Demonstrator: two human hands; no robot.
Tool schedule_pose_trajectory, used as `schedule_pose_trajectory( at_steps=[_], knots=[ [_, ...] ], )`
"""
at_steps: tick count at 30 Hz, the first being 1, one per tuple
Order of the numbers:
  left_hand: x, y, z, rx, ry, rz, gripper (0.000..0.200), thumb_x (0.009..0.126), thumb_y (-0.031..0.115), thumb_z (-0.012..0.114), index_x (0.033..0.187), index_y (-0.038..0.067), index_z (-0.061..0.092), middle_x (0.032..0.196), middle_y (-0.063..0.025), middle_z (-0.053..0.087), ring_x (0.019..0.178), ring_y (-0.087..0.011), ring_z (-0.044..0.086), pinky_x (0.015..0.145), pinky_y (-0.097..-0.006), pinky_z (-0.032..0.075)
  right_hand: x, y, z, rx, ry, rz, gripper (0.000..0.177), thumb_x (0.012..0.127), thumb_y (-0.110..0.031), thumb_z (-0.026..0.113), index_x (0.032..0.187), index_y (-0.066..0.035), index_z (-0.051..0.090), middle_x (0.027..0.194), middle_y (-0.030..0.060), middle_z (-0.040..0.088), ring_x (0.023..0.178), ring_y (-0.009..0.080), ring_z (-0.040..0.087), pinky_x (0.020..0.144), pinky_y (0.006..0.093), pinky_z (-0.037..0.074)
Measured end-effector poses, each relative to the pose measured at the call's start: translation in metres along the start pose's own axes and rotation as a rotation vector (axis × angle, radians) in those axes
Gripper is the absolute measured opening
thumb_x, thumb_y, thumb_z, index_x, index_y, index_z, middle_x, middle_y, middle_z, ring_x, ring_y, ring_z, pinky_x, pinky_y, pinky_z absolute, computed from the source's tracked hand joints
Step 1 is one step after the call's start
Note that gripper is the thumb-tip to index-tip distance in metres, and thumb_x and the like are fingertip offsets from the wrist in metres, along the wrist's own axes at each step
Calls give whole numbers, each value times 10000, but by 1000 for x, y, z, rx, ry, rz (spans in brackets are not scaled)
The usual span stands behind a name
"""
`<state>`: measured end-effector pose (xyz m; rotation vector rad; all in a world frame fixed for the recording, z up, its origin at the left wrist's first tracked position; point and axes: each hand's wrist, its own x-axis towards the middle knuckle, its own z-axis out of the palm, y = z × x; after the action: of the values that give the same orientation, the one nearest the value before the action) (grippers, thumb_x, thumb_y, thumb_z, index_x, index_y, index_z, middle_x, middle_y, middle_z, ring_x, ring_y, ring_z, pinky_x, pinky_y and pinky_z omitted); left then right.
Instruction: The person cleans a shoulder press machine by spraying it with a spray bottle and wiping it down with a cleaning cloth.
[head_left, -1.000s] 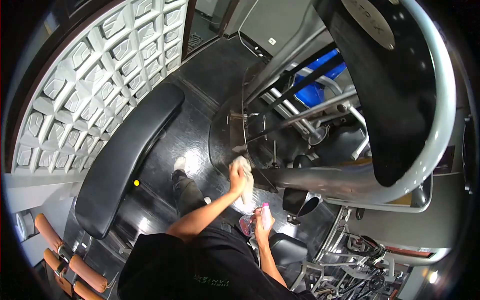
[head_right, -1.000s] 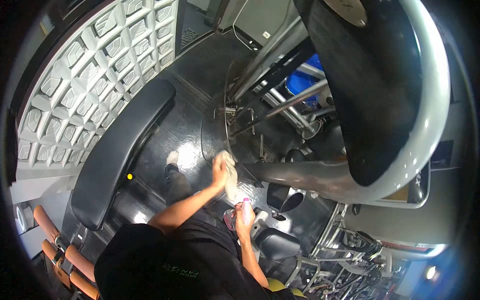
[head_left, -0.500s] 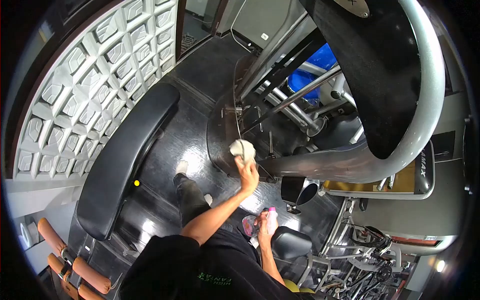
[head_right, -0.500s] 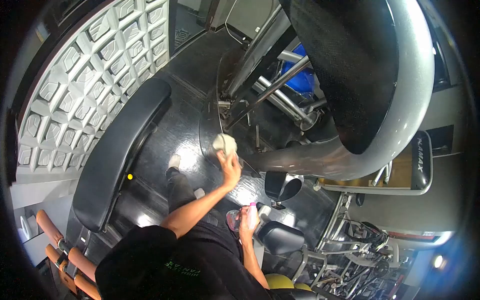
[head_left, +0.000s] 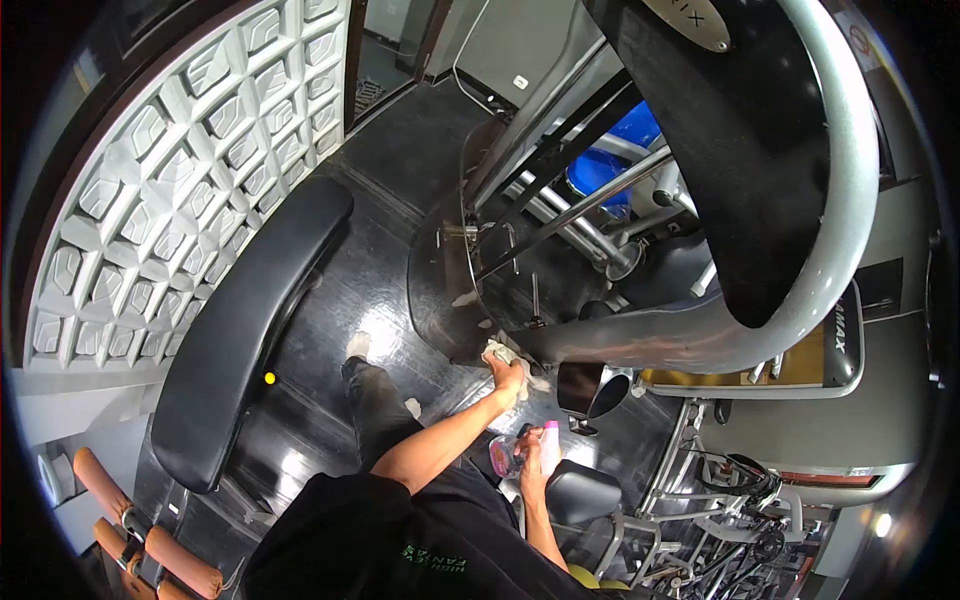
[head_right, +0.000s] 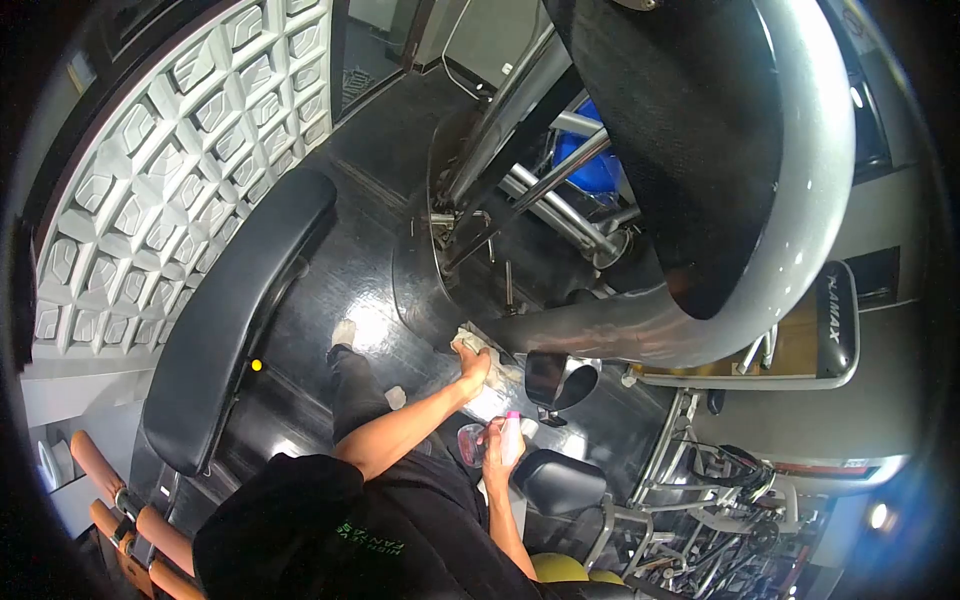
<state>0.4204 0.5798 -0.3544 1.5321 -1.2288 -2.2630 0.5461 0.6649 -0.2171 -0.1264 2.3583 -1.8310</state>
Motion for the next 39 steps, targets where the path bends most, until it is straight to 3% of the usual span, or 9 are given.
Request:
schedule_pose_trajectory(
  at_steps=[2, 4, 5, 8, 12, 15, 22, 31, 39],
  knots=[
    [-16, 29, -11, 10, -21, 25, 618, 840, 50, 549, 1349, -2, 203, 1302, -231, 408, 1194, -318, 462, 1001, -360, 382, 1, -3, 6, -13, -1, 23, 180, 927, -155, 562, 869, 15, 545, 665, 51, 534, 530, 117, 514, 525, 257, 424],
    [-27, 53, -20, -265, -125, -167, 514, 829, 62, 564, 1263, 71, 288, 1175, -175, 453, 1055, -252, 513, 871, -389, 468, 4, -3, 11, -29, -1, 46, 176, 926, -149, 556, 863, 15, 543, 664, 52, 534, 533, 117, 516, 532, 256, 425],
    [18, 0, -7, -314, -53, -153, 459, 801, 65, 564, 1193, 150, 341, 1094, -107, 460, 951, -204, 514, 755, -382, 495, 7, 0, 13, -20, -28, 12, 217, 939, -201, 548, 892, 11, 534, 645, 53, 531, 540, 119, 515, 538, 253, 410],
    [16, 62, -29, -609, 22, -358, 456, 838, 85, 541, 1250, 163, 362, 1086, -70, 489, 912, -180, 537, 714, -335, 504, 13, 1, 19, 8, -57, 1, 248, 949, -239, 544, 930, 8, 525, 638, 54, 528, 549, 124, 517, 541, 252, 402],
    [44, 97, -49, -661, 114, -152, 515, 863, 117, 556, 1341, 173, 371, 1204, -72, 497, 1055, -203, 524, 865, -354, 475, 25, 2, 33, 21, -109, 2, 208, 945, -197, 550, 948, 9, 523, 678, 54, 523, 564, 135, 531, 528, 258, 425],
    [67, 111, -68, -272, 151, 230, 453, 885, 65, 549, 1324, 74, 439, 1300, -120, 498, 1184, -260, 493, 999, -320, 379, 37, 0, 49, 0, -172, -15, 192, 946, -183, 545, 944, 7, 524, 700, 53, 519, 568, 136, 538, 521, 261, 437],
    [110, 176, -87, -120, -85, 479, 441, 881, 61, 593, 1314, 44, 507, 1319, -138, 530, 1235, -242, 488, 1030, -313, 370, 77, -22, 102, -6, -280, 32, 236, 947, -229, 577, 918, -1, 522, 674, 62, 546, 542, 121, 514, 519, 250, 414],
    [194, 263, -66, -8, -60, 789, 398, 870, 52, 610, 1257, 14, 527, 1250, -161, 570, 1174, -304, 543, 1000, -351, 420, 142, -48, 165, -40, -290, 73, 148, 931, -143, 602, 913, -7, 548, 736, 64, 562, 595, 114, 535, 552, 257, 450],
    [263, 349, -28, 16, -172, 855, 335, 871, 18, 586, 1206, 29, 586, 1214, -146, 602, 1139, -268, 575, 977, -326, 439, 184, -62, 203, -182, -182, 57, 176, 906, -178, 643, 898, -16, 575, 727, 46, 584, 596, 115, 537, 556, 264, 439]
  ],
)
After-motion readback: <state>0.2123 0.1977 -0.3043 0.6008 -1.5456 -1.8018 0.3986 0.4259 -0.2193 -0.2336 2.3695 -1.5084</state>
